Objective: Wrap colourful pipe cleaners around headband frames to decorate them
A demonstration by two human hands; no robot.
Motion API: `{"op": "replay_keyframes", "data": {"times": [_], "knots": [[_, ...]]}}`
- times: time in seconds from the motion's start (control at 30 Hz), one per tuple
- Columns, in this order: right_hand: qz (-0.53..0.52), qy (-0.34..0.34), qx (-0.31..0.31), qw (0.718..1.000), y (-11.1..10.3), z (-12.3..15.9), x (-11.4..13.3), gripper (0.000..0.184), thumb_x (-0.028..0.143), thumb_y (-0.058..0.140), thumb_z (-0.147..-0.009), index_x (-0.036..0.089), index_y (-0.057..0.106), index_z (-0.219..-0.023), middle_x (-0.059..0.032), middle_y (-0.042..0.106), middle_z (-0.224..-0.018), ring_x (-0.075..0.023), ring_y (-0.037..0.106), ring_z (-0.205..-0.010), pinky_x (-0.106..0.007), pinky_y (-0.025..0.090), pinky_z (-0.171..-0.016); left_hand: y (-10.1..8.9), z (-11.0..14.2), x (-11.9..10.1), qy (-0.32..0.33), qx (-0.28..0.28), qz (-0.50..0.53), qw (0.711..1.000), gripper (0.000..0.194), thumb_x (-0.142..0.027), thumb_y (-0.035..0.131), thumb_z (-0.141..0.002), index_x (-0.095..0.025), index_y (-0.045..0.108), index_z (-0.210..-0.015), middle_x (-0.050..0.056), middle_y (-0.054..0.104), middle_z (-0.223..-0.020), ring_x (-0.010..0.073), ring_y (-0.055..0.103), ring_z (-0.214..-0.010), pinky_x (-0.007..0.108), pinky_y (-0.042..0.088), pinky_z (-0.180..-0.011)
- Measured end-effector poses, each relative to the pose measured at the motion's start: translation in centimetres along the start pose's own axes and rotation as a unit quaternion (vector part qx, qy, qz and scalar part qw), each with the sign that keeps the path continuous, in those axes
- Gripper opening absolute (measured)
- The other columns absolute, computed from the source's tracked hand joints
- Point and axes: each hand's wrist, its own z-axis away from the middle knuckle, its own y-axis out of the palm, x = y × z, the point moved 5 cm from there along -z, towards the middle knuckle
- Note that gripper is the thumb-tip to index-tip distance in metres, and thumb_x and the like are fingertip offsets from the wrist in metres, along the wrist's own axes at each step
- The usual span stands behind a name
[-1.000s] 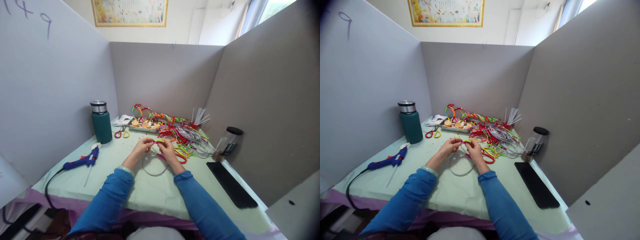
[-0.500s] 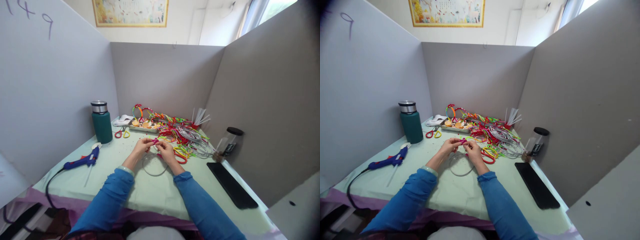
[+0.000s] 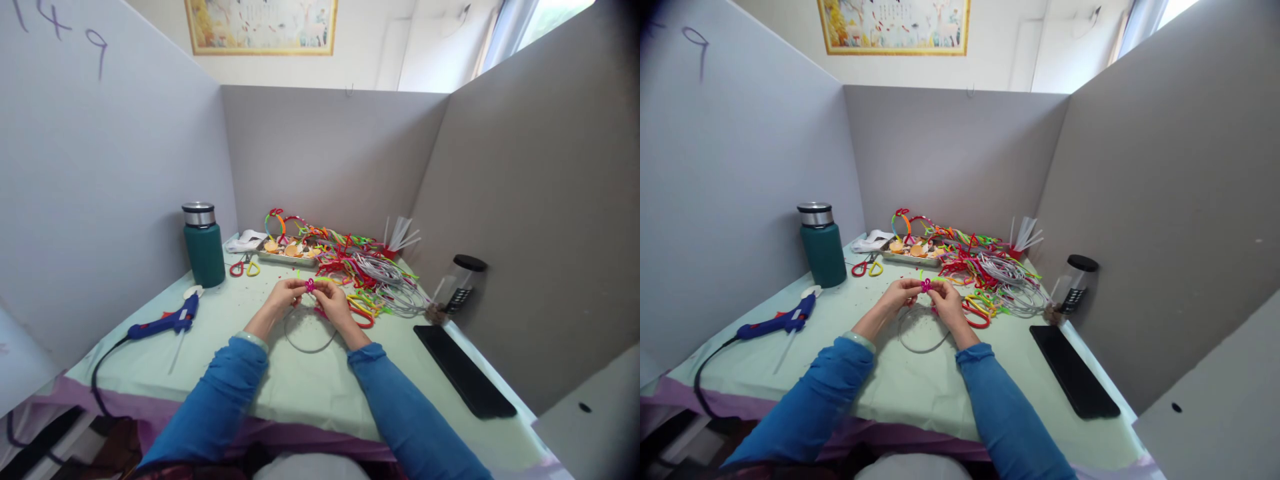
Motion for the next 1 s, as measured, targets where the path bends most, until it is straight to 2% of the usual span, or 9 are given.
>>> {"op": "replay_keyframes", "data": {"times": [0.17,0.4,0.6,1.0], "knots": [[0.0,0.005,0.019,1.0,0.2,0.0,-0.3,0.022,0.032,0.063,-0.072,0.02,0.06,-0.09,-0.0009,0.061,-0.073,-0.0117,0.049,-0.052,-0.026,0.04,-0.049,0.0,0.3,-0.6,0.026,-0.024,-0.023,0.999,0.025,-0.033,0.072,-0.058,-0.013,0.062,-0.069,-0.004,0.05,-0.049,0.0058,0.039,-0.04,0.021,0.028,-0.04],[0.006,0.013,0.01,1.0,0.2,0.1,0.0,0.023,0.034,0.064,-0.071,0.02,0.062,-0.089,-0.0013,0.063,-0.074,-0.0114,0.049,-0.051,-0.025,0.039,-0.047,0.1,0.2,-0.7,0.045,-0.029,-0.033,0.998,0.024,-0.032,0.069,-0.06,-0.014,0.06,-0.073,-0.004,0.052,-0.053,0.0063,0.042,-0.041,0.02,0.029,-0.04],[-0.003,0.006,-0.003,1.0,0.0,0.0,0.2,0.023,0.034,0.065,-0.069,0.019,0.061,-0.086,-0.0006,0.062,-0.071,-0.0113,0.049,-0.052,-0.024,0.038,-0.047,-0.1,0.0,-0.2,0.025,-0.028,-0.044,0.998,0.025,-0.033,0.068,-0.06,-0.013,0.059,-0.073,-0.003,0.052,-0.053,0.006,0.042,-0.042,0.02,0.031,-0.041],[-0.067,0.039,-0.03,0.997,-0.2,0.1,1.1,0.025,0.029,0.068,-0.061,0.018,0.058,-0.081,0.005,0.055,-0.06,-0.0085,0.044,-0.046,-0.023,0.036,-0.046,-0.6,-0.4,0.5,-0.011,-0.029,-0.036,0.999,0.026,-0.034,0.069,-0.06,-0.013,0.06,-0.07,-0.002,0.053,-0.057,0.0055,0.041,-0.042,0.021,0.029,-0.041]]}}
